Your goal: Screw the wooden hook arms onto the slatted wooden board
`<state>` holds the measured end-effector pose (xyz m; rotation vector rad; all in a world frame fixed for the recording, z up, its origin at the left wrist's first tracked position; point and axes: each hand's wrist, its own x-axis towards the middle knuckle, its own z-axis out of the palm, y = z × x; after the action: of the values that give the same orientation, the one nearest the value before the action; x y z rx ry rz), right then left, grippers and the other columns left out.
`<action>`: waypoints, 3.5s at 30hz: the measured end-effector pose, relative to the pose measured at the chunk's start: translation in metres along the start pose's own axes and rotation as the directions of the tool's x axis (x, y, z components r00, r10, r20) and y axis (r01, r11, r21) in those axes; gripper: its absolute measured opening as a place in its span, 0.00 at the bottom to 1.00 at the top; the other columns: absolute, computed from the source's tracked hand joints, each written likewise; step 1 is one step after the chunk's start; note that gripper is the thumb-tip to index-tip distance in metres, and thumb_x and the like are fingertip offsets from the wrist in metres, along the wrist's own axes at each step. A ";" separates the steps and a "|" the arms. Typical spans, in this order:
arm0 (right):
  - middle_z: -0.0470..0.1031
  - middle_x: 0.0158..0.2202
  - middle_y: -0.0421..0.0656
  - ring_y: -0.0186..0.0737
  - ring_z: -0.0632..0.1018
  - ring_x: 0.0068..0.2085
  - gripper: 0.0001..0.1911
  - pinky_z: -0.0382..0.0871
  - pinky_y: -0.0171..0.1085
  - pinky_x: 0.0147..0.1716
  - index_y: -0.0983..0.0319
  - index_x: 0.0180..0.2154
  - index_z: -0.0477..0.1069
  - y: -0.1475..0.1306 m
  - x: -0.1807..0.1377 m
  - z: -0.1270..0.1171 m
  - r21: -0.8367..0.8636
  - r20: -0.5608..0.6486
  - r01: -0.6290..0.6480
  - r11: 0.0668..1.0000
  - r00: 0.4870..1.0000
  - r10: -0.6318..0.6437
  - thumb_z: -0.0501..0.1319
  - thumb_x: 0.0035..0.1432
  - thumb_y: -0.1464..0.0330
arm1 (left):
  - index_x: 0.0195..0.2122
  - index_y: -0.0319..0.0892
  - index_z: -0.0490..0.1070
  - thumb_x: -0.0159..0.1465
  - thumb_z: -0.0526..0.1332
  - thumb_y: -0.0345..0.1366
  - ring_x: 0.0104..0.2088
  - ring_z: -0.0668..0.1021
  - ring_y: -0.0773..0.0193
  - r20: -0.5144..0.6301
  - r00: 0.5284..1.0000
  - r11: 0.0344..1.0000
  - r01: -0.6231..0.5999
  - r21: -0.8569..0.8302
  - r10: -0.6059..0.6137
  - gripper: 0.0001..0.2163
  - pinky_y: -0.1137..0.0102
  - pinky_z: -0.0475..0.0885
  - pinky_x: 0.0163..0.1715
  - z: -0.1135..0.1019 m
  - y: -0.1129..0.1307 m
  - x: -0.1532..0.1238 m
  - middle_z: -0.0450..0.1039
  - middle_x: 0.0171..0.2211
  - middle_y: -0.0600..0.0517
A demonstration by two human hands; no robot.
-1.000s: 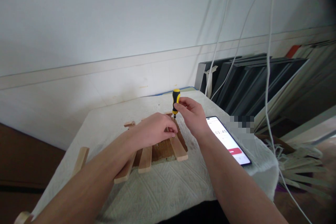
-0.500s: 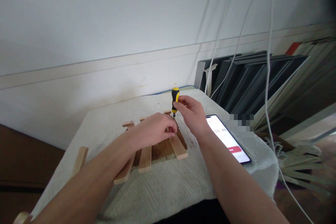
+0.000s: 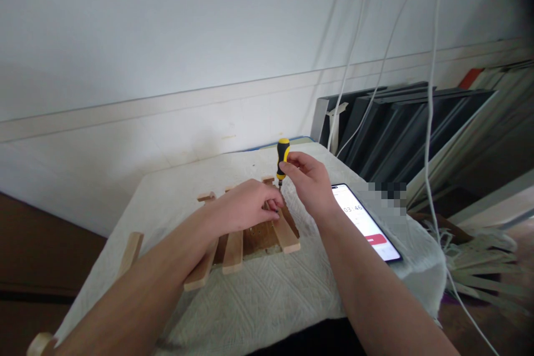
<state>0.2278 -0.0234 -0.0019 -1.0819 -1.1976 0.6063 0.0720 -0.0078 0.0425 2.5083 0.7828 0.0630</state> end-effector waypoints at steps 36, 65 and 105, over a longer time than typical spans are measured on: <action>0.68 0.23 0.37 0.34 0.67 0.26 0.04 0.61 0.34 0.26 0.61 0.25 0.69 -0.012 -0.006 -0.003 0.303 0.222 -0.041 0.952 0.975 -0.029 0.57 0.42 0.73 | 0.33 0.42 0.77 0.60 0.58 0.29 0.34 0.76 0.67 0.044 0.991 0.988 -0.130 0.085 0.127 0.08 0.73 0.66 0.36 -0.004 -0.001 0.000 0.77 0.34 0.53; 0.68 0.24 0.36 0.32 0.68 0.27 0.05 0.61 0.33 0.27 0.61 0.27 0.69 -0.008 -0.009 -0.001 0.312 0.298 -0.042 0.949 0.953 -0.056 0.58 0.45 0.75 | 0.34 0.38 0.75 0.55 0.56 0.30 0.24 0.72 0.70 -0.501 0.838 0.959 0.086 -0.270 -0.216 0.09 0.75 0.64 0.24 -0.036 0.020 -0.019 0.76 0.29 0.51; 0.67 0.26 0.37 0.34 0.68 0.29 0.03 0.62 0.35 0.30 0.60 0.28 0.69 -0.009 -0.010 -0.001 0.265 0.336 0.004 0.964 0.937 -0.096 0.59 0.48 0.72 | 0.40 0.39 0.74 0.57 0.62 0.40 0.32 0.74 0.67 -0.592 0.804 0.968 -0.096 -0.233 -0.062 0.13 0.71 0.70 0.33 -0.029 0.034 -0.021 0.76 0.38 0.49</action>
<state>0.2238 -0.0362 0.0019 -0.7349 -1.3981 0.9153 0.0671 -0.0300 0.0860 2.2470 0.9164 0.9443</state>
